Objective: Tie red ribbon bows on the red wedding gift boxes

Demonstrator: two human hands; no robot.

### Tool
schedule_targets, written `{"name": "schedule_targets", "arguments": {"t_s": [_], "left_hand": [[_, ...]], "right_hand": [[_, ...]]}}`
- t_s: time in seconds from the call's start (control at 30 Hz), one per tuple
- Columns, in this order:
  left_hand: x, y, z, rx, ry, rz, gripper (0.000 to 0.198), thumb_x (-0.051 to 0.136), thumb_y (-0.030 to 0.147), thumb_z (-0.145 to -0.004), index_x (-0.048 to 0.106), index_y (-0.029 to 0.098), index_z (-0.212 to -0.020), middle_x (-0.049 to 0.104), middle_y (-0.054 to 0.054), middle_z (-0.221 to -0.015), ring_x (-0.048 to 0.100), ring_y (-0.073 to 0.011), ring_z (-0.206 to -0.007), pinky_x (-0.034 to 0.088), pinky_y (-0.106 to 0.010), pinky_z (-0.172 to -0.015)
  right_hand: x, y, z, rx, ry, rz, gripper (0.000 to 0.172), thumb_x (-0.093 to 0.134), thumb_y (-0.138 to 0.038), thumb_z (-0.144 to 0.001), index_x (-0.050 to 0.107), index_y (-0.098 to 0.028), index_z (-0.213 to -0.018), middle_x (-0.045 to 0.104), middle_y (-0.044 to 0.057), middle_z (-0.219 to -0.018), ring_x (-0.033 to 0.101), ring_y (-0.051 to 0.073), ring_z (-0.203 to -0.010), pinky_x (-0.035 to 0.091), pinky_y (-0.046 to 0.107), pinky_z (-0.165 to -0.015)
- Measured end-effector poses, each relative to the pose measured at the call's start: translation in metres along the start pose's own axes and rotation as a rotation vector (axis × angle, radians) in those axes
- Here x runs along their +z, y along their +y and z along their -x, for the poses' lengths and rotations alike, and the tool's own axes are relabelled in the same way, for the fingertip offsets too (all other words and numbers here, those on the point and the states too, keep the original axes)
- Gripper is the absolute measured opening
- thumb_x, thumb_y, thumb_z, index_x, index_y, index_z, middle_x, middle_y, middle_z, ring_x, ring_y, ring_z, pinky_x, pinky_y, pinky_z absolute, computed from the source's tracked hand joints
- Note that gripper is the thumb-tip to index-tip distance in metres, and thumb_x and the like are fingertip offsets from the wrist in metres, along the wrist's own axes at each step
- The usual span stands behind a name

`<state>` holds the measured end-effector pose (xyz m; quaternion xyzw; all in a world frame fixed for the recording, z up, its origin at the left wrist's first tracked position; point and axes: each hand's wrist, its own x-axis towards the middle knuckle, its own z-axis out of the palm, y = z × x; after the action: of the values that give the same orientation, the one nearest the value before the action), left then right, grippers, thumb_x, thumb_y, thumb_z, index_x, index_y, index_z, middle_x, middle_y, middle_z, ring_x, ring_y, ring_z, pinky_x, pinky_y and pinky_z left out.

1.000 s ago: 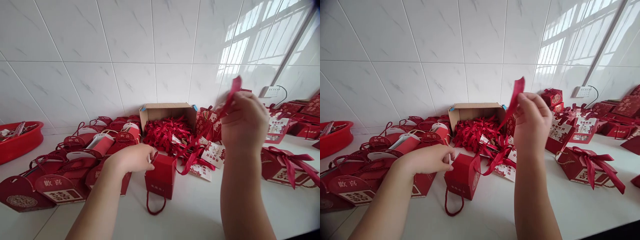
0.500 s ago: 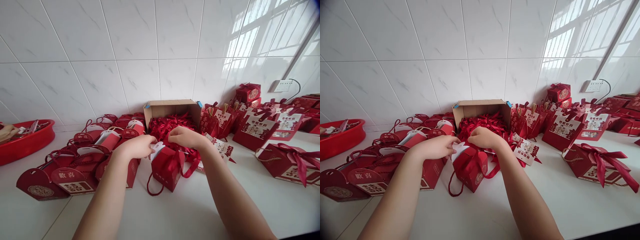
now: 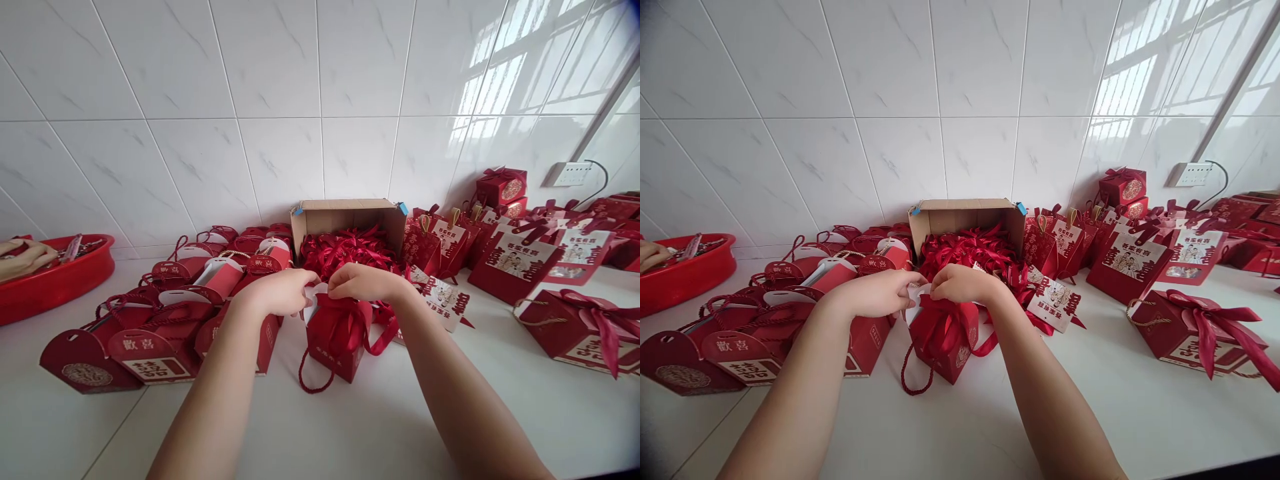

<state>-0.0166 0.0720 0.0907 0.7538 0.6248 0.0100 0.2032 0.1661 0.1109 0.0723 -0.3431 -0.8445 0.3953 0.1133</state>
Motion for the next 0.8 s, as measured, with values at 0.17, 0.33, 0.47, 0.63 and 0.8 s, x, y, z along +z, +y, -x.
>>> {"name": "schedule_targets", "arguments": {"t_s": [0.17,0.33,0.47,0.63,0.8], "left_hand": [[-0.001,-0.001,0.001,0.0,-0.022,-0.03,0.023,0.049,0.028,-0.074,0.06,0.024,-0.094,0.069,-0.004,-0.09,0.065,-0.0179,-0.066,0.045,-0.026,-0.057],[-0.001,-0.002,0.001,-0.008,-0.039,-0.023,0.034,0.048,0.028,-0.074,0.055,0.025,-0.108,0.068,-0.003,-0.091,0.065,-0.0175,-0.064,0.045,-0.026,-0.056],[-0.002,-0.001,0.002,0.013,-0.05,-0.036,0.023,0.045,0.028,-0.076,0.057,0.023,-0.095,0.067,-0.003,-0.086,0.064,-0.0172,-0.06,0.044,-0.026,-0.053],[-0.002,0.001,0.002,0.016,-0.028,-0.084,0.012,0.042,0.024,-0.075,0.053,0.021,-0.081,0.065,-0.003,-0.079,0.063,-0.0172,-0.058,0.042,-0.025,-0.05],[-0.001,0.001,0.003,-0.011,-0.042,-0.061,0.019,0.046,0.022,-0.073,0.055,0.021,-0.089,0.068,-0.004,-0.083,0.064,-0.0177,-0.059,0.042,-0.025,-0.05]], "right_hand": [[0.001,0.001,-0.004,0.003,0.026,0.025,0.018,0.048,-0.024,-0.07,0.043,-0.018,-0.055,0.034,-0.005,-0.054,0.03,0.008,-0.051,0.025,0.024,-0.048],[0.004,0.002,-0.009,0.075,0.044,0.047,0.023,0.048,-0.029,-0.073,0.04,-0.018,-0.054,0.033,-0.005,-0.052,0.03,0.008,-0.048,0.025,0.024,-0.046],[0.007,0.002,-0.01,0.047,0.034,0.077,0.027,0.051,-0.035,-0.075,0.043,-0.018,-0.055,0.036,-0.005,-0.052,0.033,0.008,-0.05,0.027,0.023,-0.047],[0.012,0.005,-0.016,0.053,0.057,0.11,0.027,0.05,-0.036,-0.075,0.044,-0.018,-0.055,0.038,-0.005,-0.052,0.034,0.009,-0.05,0.028,0.023,-0.048],[0.014,0.009,-0.021,0.077,0.045,0.125,0.027,0.05,-0.035,-0.073,0.045,-0.018,-0.053,0.039,-0.005,-0.051,0.035,0.009,-0.048,0.028,0.024,-0.047]]}}
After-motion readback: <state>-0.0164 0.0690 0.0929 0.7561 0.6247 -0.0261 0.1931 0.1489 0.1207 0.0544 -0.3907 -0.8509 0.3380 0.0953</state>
